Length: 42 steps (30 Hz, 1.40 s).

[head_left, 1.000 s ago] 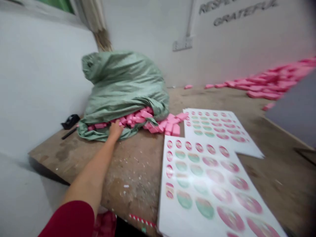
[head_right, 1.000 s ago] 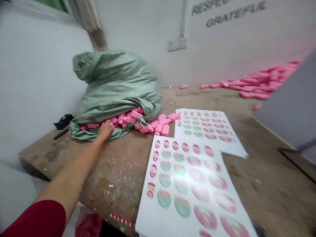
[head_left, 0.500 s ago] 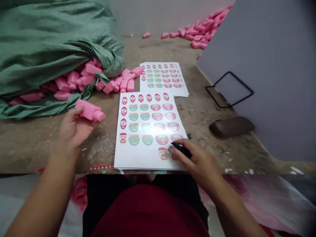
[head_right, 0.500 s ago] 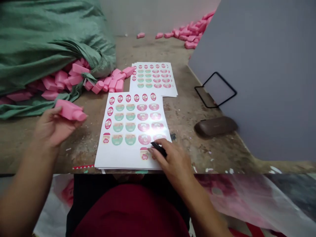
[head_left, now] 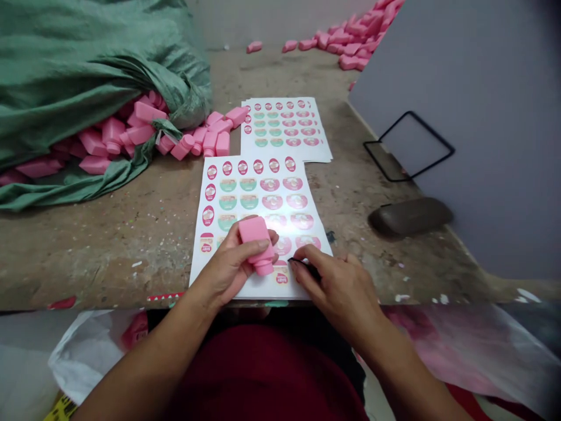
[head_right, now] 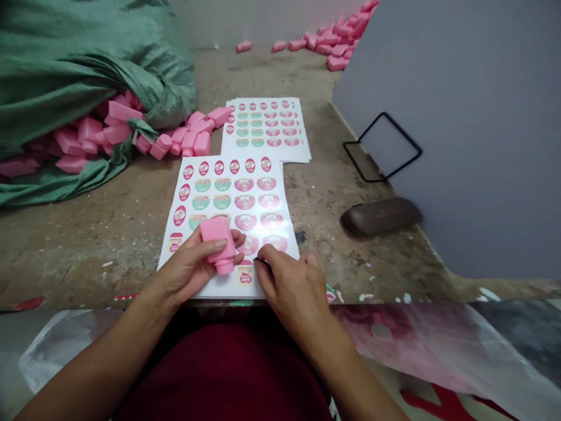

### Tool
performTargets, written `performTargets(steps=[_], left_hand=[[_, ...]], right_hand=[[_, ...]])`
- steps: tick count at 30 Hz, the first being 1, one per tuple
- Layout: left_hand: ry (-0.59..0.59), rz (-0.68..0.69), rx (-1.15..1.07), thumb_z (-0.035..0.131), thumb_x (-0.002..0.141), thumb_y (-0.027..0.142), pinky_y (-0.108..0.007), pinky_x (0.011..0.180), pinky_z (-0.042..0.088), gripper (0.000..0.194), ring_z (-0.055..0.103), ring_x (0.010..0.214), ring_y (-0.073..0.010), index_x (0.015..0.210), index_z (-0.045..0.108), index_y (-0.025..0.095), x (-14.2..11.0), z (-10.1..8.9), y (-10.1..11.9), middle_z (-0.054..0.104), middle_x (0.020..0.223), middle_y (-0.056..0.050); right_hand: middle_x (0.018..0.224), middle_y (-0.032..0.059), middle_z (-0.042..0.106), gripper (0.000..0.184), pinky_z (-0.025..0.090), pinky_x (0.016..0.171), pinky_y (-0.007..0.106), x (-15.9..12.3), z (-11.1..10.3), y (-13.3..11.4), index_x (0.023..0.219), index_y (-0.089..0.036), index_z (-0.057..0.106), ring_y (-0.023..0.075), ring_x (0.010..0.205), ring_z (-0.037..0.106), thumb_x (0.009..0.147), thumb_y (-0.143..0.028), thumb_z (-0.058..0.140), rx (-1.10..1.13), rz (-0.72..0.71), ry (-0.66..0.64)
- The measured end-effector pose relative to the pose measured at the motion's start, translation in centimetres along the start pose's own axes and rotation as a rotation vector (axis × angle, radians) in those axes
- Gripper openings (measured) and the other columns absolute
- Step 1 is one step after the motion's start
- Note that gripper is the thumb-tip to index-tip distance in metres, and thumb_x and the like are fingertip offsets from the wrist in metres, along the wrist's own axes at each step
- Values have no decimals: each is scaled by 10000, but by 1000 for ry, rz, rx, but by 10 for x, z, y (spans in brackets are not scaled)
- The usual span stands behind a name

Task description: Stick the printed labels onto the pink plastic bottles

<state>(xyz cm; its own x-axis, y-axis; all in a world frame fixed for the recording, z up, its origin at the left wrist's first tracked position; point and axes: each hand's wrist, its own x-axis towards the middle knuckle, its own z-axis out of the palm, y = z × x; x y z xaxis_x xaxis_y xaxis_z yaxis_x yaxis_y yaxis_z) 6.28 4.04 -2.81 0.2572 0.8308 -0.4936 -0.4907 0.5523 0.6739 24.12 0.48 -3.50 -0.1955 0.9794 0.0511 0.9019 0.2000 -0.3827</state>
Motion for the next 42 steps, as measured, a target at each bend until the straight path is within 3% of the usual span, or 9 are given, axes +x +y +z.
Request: performTargets(steps=[14, 19, 24, 37, 42], left_hand=[[-41, 13, -1, 739, 732, 118, -351, 847, 526, 619, 645, 980, -201, 1282, 478, 228, 1, -3, 0, 682, 990, -58], [-38, -2, -8, 743, 721, 95, -367, 864, 534, 541, 637, 1041, -222, 1196, 507, 204, 1, -3, -1, 686, 988, -70], [-45, 8, -8, 761, 716, 124, -373, 849, 537, 515, 653, 977, -211, 1165, 521, 202, 2, -5, -2, 690, 975, -65], [-26, 5, -39, 723, 744, 76, -365, 822, 558, 489, 682, 989, -234, 1159, 490, 190, 1, -2, -1, 691, 1011, -78], [6, 4, -58, 710, 771, 105, -329, 775, 561, 375, 706, 909, -219, 1085, 513, 161, 2, -3, -1, 687, 1070, -104]], right_hand=[[591, -5, 693, 214, 283, 633, 329, -2, 2, -3, 774, -211, 611, 169, 493, 562, 944, -257, 489, -188, -62, 83], [628, -6, 702, 179, 287, 588, 309, 0, 2, -1, 792, -213, 632, 171, 507, 568, 926, -275, 531, -144, -30, 43], [646, -13, 700, 180, 302, 572, 293, 0, 1, 3, 820, -222, 641, 180, 548, 594, 930, -311, 531, -58, 25, 2], [618, -25, 692, 201, 255, 642, 320, 1, 8, 3, 759, -208, 596, 143, 499, 544, 932, -294, 539, -162, -114, 118], [583, 1, 652, 250, 281, 636, 322, 4, 14, 1, 708, -216, 619, 147, 486, 475, 872, -400, 580, -122, -6, 171]])
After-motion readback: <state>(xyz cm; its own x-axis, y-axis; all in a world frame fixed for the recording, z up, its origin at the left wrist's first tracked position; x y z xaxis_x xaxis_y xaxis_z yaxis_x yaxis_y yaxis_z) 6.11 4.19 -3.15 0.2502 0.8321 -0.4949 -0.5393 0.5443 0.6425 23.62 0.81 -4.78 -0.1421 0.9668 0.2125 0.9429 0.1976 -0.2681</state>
